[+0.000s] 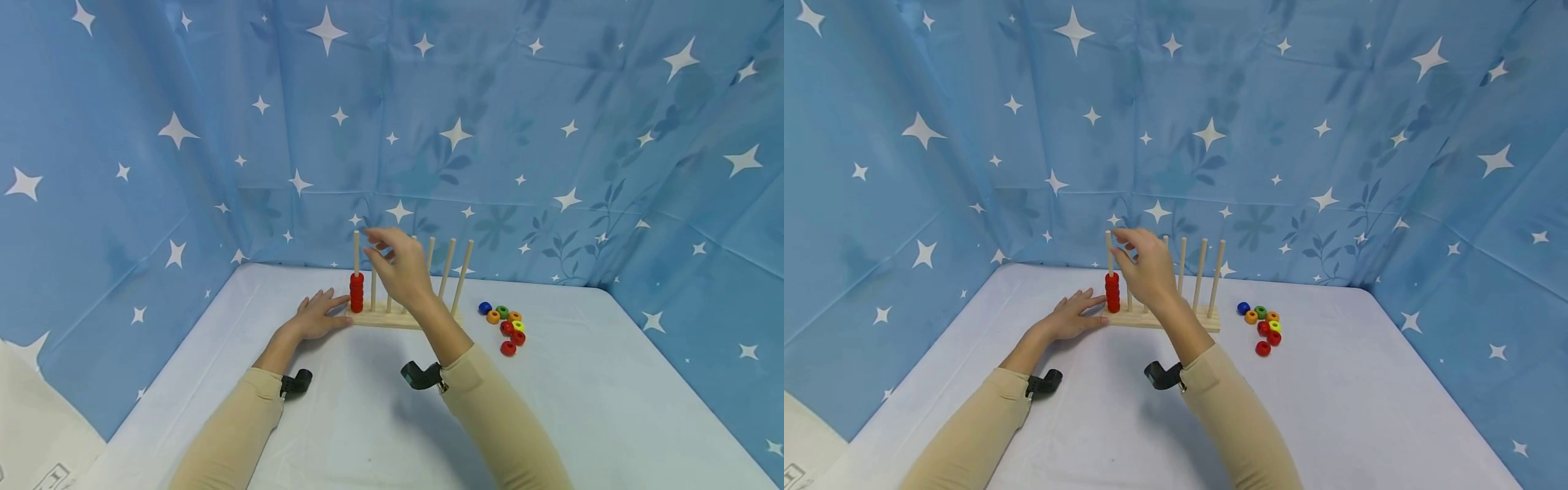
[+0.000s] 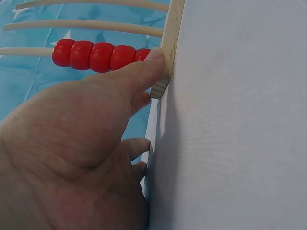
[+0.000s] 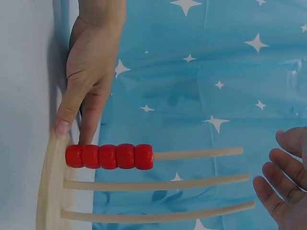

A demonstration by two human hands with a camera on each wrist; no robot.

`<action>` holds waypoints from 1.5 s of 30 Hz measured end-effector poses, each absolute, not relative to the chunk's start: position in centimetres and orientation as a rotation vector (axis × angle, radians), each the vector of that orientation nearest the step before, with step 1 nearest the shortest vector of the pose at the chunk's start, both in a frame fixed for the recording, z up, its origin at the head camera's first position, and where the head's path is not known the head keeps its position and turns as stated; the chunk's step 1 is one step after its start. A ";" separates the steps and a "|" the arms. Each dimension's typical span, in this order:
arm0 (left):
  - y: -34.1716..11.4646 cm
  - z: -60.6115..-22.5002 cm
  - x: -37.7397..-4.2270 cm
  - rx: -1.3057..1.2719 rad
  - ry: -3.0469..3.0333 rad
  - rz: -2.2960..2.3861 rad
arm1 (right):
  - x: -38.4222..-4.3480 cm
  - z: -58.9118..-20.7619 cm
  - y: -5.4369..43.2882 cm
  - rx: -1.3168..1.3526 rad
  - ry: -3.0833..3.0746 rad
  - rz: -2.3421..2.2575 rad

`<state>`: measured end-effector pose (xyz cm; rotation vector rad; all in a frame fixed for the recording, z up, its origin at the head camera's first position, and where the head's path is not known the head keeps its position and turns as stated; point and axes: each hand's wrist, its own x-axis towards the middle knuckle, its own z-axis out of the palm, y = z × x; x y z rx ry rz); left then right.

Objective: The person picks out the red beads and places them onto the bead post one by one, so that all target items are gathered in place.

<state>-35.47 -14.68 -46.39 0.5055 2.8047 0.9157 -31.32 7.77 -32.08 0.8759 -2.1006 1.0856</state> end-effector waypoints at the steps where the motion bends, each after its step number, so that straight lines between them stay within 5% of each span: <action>1: -14.7 -46.3 -35.4 0.504 2.806 0.917 | -31.2 -32.2 7.9 0.869 -2.101 1.091; 45: -14.7 -46.4 -35.4 0.519 2.811 0.894 | -30.2 -37.3 12.8 0.745 -2.135 1.185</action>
